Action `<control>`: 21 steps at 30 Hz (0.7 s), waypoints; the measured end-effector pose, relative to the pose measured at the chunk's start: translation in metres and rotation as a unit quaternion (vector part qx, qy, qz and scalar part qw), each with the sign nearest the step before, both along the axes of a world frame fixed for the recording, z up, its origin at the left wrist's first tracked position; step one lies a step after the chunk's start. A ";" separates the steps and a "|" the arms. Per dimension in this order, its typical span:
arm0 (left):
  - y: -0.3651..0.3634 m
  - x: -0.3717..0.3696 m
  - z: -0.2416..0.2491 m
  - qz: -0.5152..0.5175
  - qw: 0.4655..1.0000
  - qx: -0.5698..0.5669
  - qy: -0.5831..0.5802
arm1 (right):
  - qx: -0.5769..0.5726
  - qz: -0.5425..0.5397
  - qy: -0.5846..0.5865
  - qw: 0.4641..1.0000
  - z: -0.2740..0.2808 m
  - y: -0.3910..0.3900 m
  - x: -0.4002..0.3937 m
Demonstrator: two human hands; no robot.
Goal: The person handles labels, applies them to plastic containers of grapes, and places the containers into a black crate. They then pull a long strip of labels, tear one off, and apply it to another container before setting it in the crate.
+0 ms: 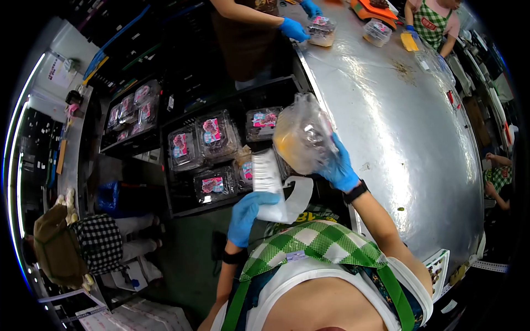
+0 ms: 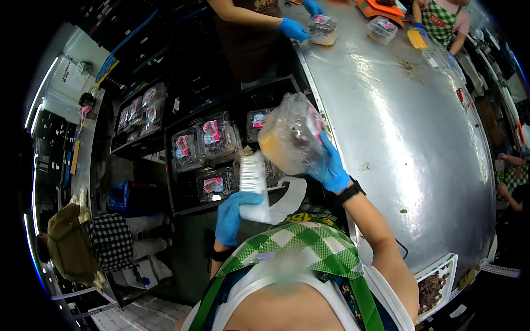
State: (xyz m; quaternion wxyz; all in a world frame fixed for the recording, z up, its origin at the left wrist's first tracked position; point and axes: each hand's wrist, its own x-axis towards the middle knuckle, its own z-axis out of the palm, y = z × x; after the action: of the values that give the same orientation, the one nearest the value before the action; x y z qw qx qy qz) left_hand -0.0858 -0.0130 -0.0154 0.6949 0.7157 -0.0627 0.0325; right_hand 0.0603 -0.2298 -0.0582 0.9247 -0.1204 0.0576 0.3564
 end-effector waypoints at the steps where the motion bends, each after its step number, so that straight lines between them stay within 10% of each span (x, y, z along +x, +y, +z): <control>1: 0.005 -0.011 -0.001 0.062 0.997 -0.022 0.032 | -0.029 0.001 -0.017 0.999 -0.010 0.015 0.012; 6: 0.017 -0.040 0.013 0.237 0.971 -0.002 0.027 | -0.061 0.069 -0.034 0.995 -0.086 0.089 0.084; 13: 0.019 -0.053 0.022 0.287 0.956 -0.018 0.063 | -0.278 -0.121 0.056 0.951 -0.229 0.168 0.161; 19: 0.027 -0.033 0.017 0.231 0.970 -0.004 0.069 | -0.276 0.080 0.107 0.952 -0.169 0.137 0.092; 21: 0.028 -0.017 0.013 0.213 0.973 0.040 0.072 | -0.264 0.173 -0.035 0.948 -0.067 0.111 0.035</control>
State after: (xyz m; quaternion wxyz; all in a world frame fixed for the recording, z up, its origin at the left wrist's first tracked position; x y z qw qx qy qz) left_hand -0.1032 0.0149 -0.0026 0.6451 0.7404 0.1403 0.1260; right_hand 0.0958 -0.1183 -0.1254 0.7856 -0.3809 0.0953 0.4782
